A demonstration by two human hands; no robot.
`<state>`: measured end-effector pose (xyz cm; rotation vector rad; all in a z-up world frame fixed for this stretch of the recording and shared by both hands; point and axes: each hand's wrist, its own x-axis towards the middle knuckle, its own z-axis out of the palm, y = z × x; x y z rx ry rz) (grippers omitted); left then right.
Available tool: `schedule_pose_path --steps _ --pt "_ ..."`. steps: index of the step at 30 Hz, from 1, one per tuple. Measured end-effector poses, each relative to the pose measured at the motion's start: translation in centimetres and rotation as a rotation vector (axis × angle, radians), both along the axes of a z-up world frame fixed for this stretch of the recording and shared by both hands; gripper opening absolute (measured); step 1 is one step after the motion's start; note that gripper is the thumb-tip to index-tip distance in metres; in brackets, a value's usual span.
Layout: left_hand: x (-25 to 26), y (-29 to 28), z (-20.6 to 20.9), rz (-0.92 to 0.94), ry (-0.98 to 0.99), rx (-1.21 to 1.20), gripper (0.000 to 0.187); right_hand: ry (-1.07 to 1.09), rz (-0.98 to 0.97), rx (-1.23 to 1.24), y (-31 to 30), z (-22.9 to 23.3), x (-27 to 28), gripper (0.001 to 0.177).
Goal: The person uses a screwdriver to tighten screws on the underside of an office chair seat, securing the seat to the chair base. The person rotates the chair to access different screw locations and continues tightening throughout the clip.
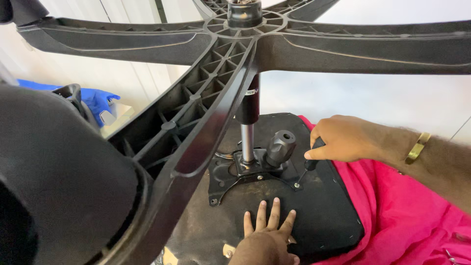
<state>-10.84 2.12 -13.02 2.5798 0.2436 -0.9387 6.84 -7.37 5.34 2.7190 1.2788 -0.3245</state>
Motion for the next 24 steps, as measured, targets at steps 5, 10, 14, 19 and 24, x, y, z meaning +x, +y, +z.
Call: schedule_pose_path --steps 5,10,14,19,24 --pt "0.2 0.0 0.3 -0.004 -0.037 0.024 0.110 0.041 -0.082 0.036 0.2 0.2 -0.3 0.044" --pt "1.1 0.5 0.3 0.002 0.033 -0.009 0.110 0.068 -0.190 0.062 0.6 -0.3 0.5 0.046" --pt "1.2 0.7 -0.1 -0.008 0.005 -0.012 0.111 0.079 -0.238 0.103 0.6 -1.2 1.9 0.046" --pt "1.7 0.7 0.1 -0.008 0.041 -0.058 0.111 0.051 -0.278 0.122 0.1 -2.0 3.3 0.049" --pt "0.6 -0.2 0.8 0.012 -0.016 -0.015 0.113 0.062 -0.313 0.127 -1.5 -2.2 3.1 0.051"
